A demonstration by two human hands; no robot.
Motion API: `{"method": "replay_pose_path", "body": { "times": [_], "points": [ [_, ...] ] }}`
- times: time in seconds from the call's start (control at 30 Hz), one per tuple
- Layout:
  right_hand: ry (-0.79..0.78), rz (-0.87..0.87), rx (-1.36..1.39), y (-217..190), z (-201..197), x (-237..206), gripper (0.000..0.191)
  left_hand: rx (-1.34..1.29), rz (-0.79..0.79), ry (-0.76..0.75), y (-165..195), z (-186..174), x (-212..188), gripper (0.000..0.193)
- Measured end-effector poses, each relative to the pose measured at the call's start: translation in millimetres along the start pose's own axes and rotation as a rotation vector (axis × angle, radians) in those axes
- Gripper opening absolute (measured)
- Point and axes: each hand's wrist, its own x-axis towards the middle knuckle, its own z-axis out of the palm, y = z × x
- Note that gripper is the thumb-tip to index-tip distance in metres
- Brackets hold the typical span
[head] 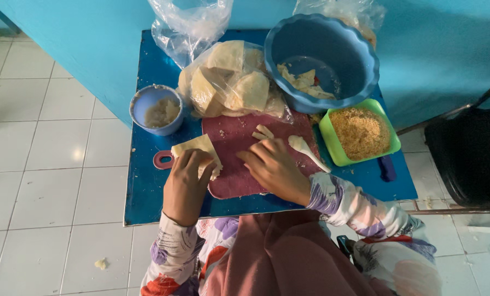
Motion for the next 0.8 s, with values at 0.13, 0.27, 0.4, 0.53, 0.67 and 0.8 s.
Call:
{"method": "replay_pose_path", "body": {
  "times": [0.13,0.27,0.4,0.53,0.67,0.8],
  "points": [
    [-0.092,-0.038,0.078,-12,5,6,0.054,-0.076,-0.093,0.001,-10,0,1,0.011],
    [-0.121,-0.016,0.099,-21,15,14,0.059,-0.172,-0.071,0.142,-19,-11,12,0.009],
    [-0.129,0.003,0.085,-20,13,15,0.06,-0.073,-0.25,0.416,-17,-33,18,0.006],
    [-0.024,0.096,0.183,-12,-8,0,0.054,-0.097,-0.124,0.461,4,-19,14,0.006],
    [-0.048,0.376,-0.063,7,-38,-25,0.038,0.186,-0.076,0.34,30,38,10,0.008],
    [-0.168,0.559,-0.185,13,-47,-46,0.039,0.242,0.138,0.018,54,98,-3,0.015]
  ]
}}
